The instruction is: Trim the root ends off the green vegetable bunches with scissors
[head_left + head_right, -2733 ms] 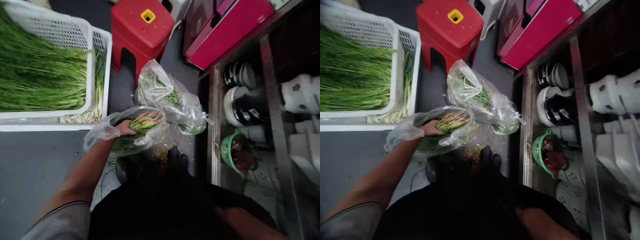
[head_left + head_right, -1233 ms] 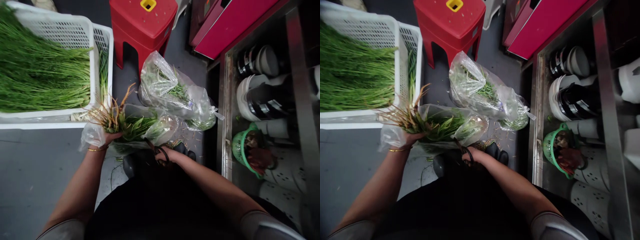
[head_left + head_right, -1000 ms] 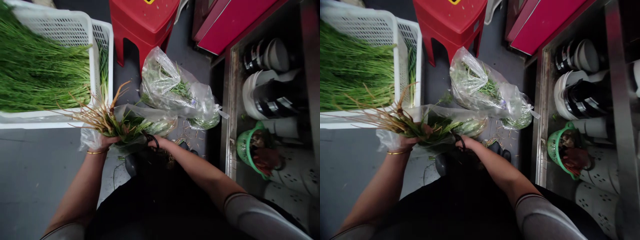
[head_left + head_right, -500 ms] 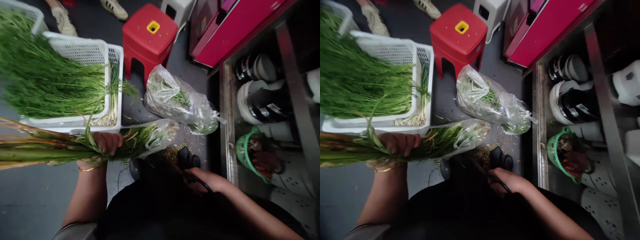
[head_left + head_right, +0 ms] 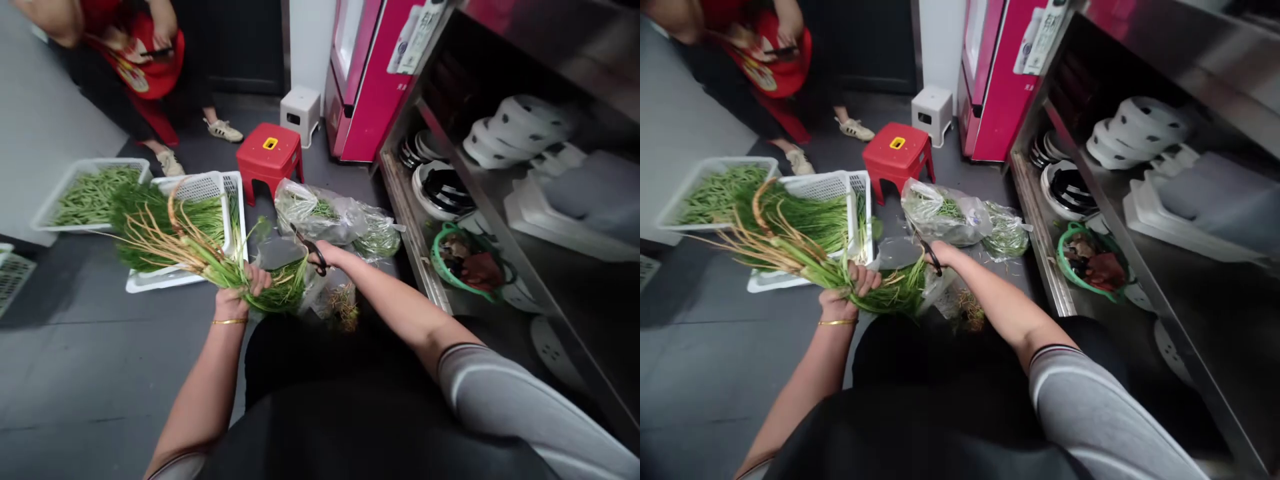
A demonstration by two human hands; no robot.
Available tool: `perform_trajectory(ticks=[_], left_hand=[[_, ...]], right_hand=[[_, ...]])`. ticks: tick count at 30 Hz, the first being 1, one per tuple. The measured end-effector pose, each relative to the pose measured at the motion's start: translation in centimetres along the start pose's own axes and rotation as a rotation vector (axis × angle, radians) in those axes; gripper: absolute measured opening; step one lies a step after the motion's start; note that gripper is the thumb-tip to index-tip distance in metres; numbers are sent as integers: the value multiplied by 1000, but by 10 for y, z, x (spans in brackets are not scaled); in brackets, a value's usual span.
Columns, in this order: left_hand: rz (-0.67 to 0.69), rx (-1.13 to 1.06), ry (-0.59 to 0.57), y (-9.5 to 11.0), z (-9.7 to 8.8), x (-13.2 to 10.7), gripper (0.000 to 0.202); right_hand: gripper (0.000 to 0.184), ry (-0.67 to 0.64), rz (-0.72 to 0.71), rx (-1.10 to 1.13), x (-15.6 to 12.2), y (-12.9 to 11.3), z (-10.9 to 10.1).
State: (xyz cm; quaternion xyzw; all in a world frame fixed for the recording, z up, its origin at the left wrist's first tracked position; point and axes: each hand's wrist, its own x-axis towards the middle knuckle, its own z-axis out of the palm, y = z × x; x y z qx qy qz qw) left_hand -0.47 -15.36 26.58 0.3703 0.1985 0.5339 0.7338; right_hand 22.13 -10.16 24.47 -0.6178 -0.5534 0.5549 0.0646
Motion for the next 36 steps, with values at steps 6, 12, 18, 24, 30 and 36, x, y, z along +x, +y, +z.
perform_trajectory(ticks=[6,12,18,24,30,36], left_hand=[[130,-55,-103,54,69,15,37],[480,-418,-233,83,139,6,49],[473,-513,-251,47,167,-22,42],[339,-495,-222,20,198,-13,41],[244,-283,-141,7,213,7,41],[189,-373,-109,-9,226,16,36]], right_hand=[[21,131,-222,343,-103,15,0],[23,177,-382,398,-225,55,-21],[16,469,-88,-454,-376,146,-3],[20,314,176,-624,-432,213,56],[18,446,115,-682,-426,227,56],[23,527,63,-824,-433,231,58]])
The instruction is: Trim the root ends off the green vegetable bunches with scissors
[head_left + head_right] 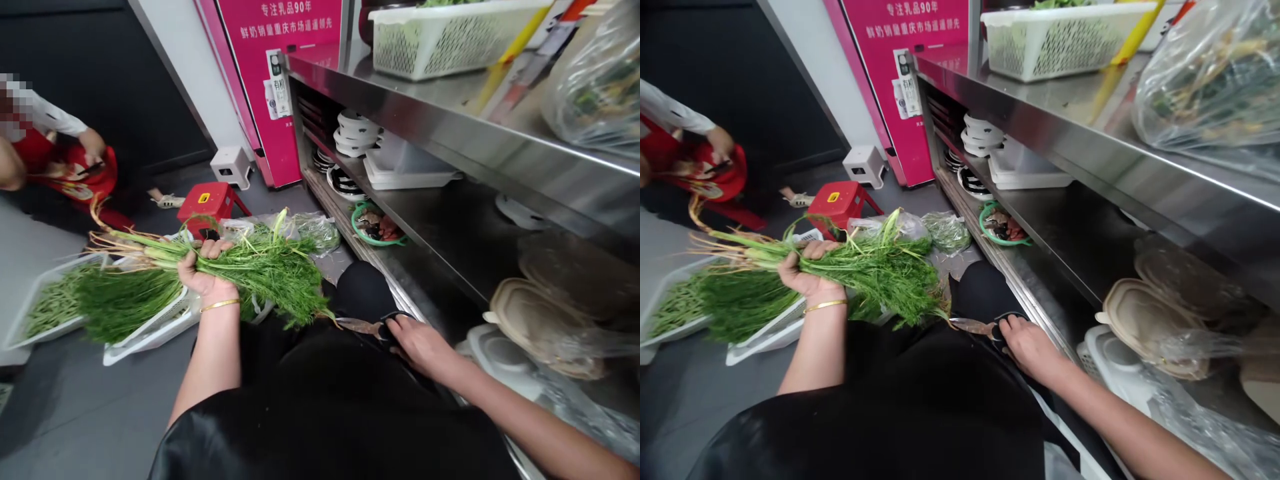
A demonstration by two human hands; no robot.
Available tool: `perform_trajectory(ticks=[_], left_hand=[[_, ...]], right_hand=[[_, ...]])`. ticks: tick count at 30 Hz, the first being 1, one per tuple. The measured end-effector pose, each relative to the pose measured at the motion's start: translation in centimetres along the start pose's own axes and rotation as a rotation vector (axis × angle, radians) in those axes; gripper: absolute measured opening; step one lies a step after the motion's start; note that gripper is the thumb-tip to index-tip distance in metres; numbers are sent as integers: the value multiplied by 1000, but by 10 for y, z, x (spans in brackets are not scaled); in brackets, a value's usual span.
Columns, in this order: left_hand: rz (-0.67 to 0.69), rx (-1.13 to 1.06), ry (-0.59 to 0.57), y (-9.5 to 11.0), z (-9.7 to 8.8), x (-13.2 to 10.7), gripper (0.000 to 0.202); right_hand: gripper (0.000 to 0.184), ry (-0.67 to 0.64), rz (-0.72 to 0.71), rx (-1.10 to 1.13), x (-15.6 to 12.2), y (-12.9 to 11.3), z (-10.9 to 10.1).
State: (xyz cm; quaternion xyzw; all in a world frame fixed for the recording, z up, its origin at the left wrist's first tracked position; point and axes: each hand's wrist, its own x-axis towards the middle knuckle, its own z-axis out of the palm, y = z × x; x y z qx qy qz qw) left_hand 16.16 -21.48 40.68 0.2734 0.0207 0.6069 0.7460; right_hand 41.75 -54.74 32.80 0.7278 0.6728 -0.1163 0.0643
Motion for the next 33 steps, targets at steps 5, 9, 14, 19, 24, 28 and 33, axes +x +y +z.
perform_trajectory(ticks=[5,9,14,19,24,28,33], left_hand=[[-24,-59,-15,-15,8,-5,33],[-60,-72,-15,-27,13,-3,31],[-107,-62,-61,-35,18,1,29],[-177,-58,-163,-35,7,0,36],[-255,-14,-142,-45,0,-3,33],[-197,58,67,-56,-6,-9,31],[-181,60,206,-62,-31,-16,27]], right_hand=[[18,128,-16,216,5,0,-62],[34,481,-144,725,68,-12,-117],[18,542,-336,1109,161,-38,-136],[17,550,-374,1345,179,-30,-176],[18,659,-448,1421,160,-24,-220],[20,658,-445,1373,169,-33,-211],[23,854,-306,1398,191,-24,-200]])
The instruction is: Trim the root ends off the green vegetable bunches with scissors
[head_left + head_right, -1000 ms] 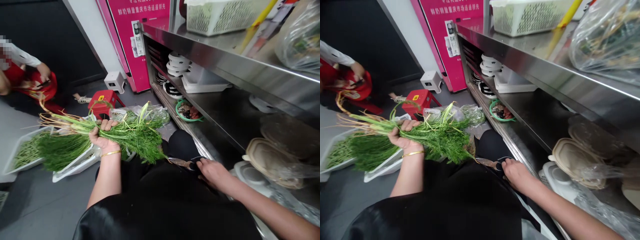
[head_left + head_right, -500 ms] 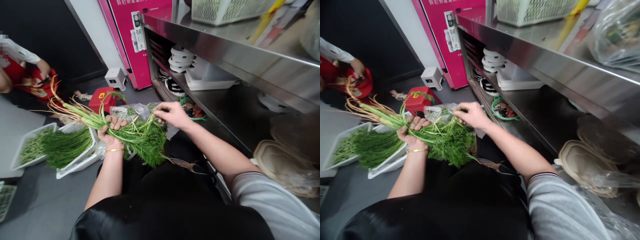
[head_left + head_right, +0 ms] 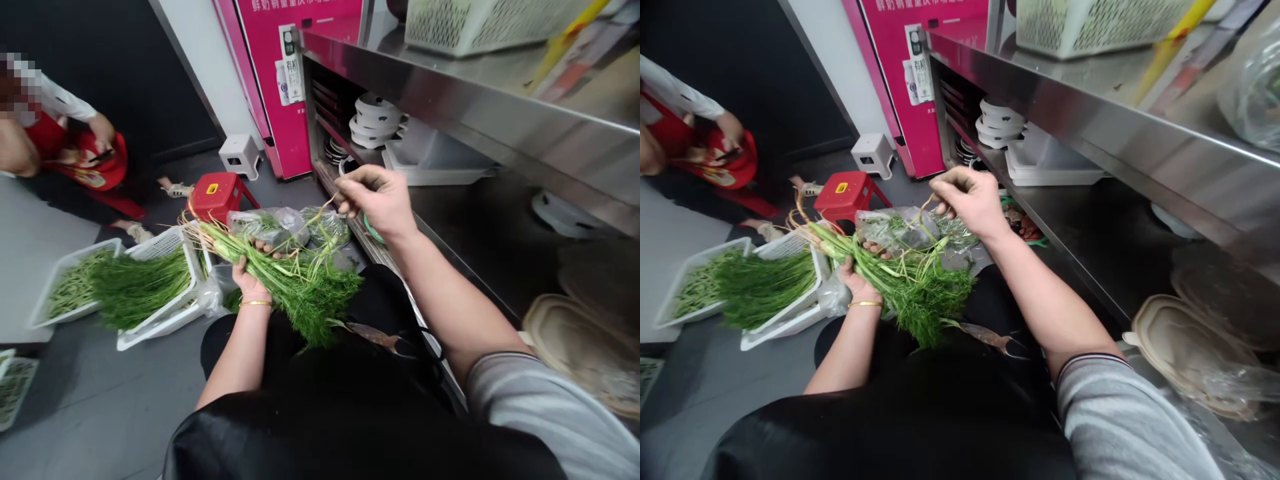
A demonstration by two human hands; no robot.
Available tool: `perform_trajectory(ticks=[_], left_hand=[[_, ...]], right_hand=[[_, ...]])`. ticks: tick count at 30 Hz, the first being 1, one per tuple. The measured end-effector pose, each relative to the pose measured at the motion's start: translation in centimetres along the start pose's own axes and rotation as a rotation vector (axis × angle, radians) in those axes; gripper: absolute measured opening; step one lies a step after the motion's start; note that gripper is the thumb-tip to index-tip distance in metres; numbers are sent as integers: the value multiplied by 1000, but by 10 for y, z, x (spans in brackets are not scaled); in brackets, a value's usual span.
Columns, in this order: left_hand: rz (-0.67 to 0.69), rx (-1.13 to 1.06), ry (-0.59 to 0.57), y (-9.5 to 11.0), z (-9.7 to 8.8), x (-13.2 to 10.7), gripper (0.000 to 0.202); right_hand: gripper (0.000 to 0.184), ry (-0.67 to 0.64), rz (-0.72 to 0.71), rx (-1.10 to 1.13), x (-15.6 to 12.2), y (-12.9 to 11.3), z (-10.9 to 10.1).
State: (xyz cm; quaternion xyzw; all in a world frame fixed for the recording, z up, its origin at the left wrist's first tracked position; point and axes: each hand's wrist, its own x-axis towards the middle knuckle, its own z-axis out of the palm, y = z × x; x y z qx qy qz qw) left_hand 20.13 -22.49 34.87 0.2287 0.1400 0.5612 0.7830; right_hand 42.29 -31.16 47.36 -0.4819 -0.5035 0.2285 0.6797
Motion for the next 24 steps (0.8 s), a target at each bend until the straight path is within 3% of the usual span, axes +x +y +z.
perform_trajectory(ticks=[8,12,14,16,18,20,21,23,24], left_hand=[[57,-8,108,6,-26,4,21],[86,7,141,17,-46,5,26],[101,1,129,24,-56,5,30],[123,-3,103,31,-62,7,34],[146,-2,68,34,-62,8,37],[166,4,40,36,-57,8,38],[170,8,28,36,-53,8,38],[168,10,14,37,-47,6,38],[168,8,9,38,-44,4,38]], right_hand=[[16,163,-58,-84,31,-1,-26],[5,311,-270,-127,38,-21,-52],[4,299,-362,-108,38,-33,-62],[8,232,-369,-27,34,-39,-61],[11,114,-230,10,22,-33,-44],[12,-92,-19,-98,3,-16,-15],[13,-267,53,-231,-7,-4,2],[14,-535,104,-427,-26,21,33],[12,-605,122,-510,-32,31,44]])
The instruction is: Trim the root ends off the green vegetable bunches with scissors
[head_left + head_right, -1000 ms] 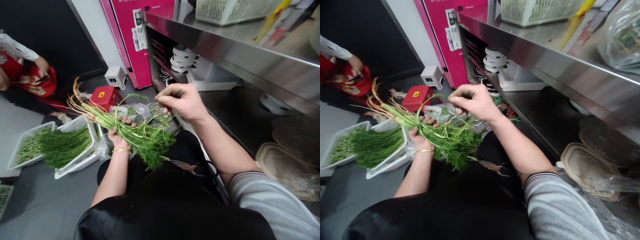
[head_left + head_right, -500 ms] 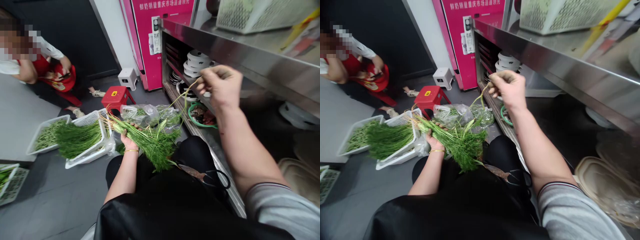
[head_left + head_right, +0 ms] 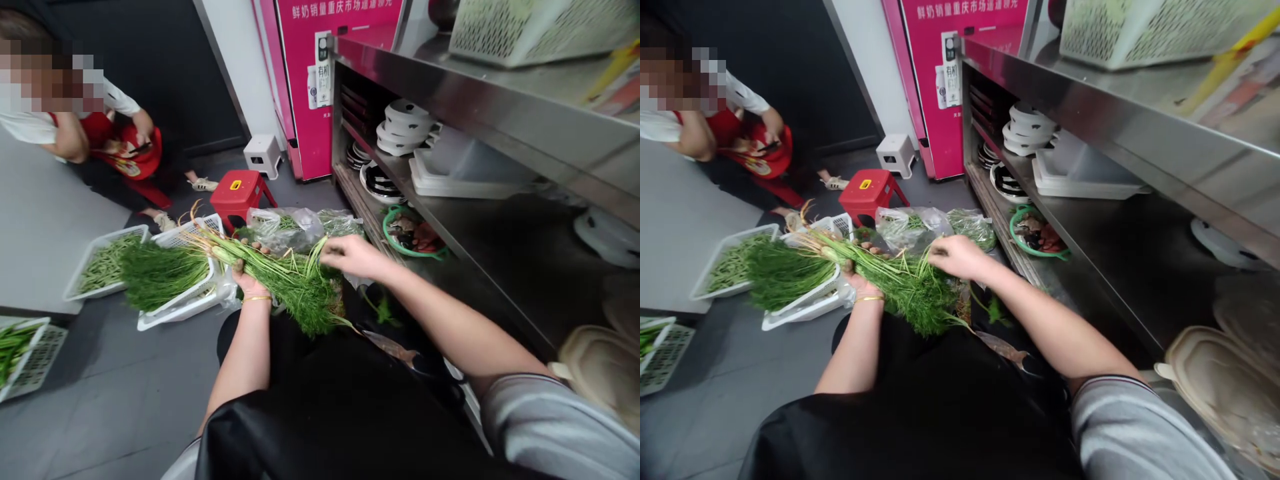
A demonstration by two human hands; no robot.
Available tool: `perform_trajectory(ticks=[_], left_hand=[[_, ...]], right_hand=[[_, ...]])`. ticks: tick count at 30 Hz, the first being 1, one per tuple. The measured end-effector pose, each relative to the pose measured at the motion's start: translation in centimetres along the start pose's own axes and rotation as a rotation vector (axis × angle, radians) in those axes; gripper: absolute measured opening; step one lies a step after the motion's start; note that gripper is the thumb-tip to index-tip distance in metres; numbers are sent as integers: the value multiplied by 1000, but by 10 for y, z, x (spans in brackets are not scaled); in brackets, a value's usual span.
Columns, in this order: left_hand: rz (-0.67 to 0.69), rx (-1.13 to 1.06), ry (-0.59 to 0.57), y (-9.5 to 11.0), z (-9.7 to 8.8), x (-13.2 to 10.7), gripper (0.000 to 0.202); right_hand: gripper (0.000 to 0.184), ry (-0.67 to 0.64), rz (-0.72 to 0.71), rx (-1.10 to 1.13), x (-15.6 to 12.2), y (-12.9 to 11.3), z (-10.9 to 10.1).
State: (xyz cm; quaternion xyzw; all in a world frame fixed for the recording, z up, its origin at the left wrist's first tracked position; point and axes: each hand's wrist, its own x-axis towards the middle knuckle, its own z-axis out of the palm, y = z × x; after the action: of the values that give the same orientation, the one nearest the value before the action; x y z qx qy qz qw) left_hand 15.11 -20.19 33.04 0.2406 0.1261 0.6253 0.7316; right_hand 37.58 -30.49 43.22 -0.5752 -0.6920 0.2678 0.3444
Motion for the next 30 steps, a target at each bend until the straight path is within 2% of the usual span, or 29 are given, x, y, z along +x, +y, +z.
perform_trajectory(ticks=[2,6,8,11,13,16,21,23,27,30], left_hand=[[12,-8,-10,4,3,-2,38],[43,-32,-40,13,7,-5,41],[47,-44,-50,16,10,-5,42],[37,-55,-73,15,16,-7,42],[12,-69,-89,13,19,-8,43],[-32,-103,-93,11,18,-9,45],[-26,-104,-85,11,6,-6,39],[0,-107,-81,13,0,-3,35],[72,-185,-104,22,-11,2,34],[86,-321,-198,29,-20,6,40]], right_hand=[[12,-5,50,-76,5,10,17],[25,180,180,22,10,36,6],[34,179,309,176,12,48,3],[44,47,452,564,17,55,19],[45,4,446,794,21,53,35],[42,39,397,986,26,49,47],[41,-5,390,1062,24,49,33],[42,122,337,1003,19,50,22],[41,498,184,862,7,51,-4],[39,634,83,801,-1,55,-31]])
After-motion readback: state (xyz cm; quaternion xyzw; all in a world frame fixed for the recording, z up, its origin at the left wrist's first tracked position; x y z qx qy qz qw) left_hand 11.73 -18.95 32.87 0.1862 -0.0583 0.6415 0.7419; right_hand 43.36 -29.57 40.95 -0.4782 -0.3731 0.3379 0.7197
